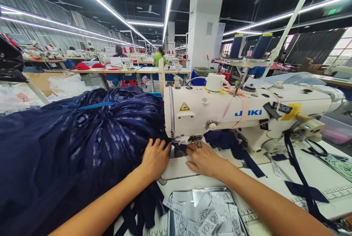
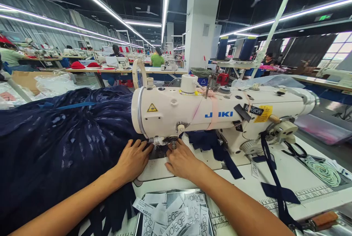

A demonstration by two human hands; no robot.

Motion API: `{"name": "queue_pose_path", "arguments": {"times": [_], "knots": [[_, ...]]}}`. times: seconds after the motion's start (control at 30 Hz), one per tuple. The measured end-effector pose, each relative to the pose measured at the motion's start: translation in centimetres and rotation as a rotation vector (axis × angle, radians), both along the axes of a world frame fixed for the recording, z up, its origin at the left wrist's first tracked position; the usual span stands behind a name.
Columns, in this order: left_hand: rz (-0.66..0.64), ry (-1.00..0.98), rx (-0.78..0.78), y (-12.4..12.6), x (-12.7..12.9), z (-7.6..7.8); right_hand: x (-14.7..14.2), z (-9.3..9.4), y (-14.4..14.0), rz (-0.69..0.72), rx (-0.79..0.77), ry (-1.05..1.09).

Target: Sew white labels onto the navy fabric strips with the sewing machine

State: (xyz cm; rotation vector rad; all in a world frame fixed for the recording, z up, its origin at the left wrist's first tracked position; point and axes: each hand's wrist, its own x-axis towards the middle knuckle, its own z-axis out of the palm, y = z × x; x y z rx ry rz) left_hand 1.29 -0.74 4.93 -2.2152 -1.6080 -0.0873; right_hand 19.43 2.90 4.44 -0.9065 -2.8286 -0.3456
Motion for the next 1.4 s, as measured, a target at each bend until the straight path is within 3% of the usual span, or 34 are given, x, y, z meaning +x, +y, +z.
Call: {"name": "queue_pose_path", "arguments": {"times": [0.27, 0.63, 1.13, 1.4], "knots": [[-0.043, -0.021, -0.035, 0.7, -0.1, 0.1, 1.2, -1.2, 0.4, 0.173, 0.085, -0.010], [-0.058, -0.014, -0.029, 1.1, -0.4, -0.2, -0.1, -0.9, -0.4, 0.134, 0.078, -0.046], [-0.053, -0.073, -0.037, 2.7, -0.6, -0.6, -1.9, -2.5, -0.8, 0.043, 0.180, -0.005], [-0.010, -0.024, -0.081, 2.1, -0.1, -0.1, -0.6, -1.7, 0.6, 0.043, 0.149, -0.016]]}}
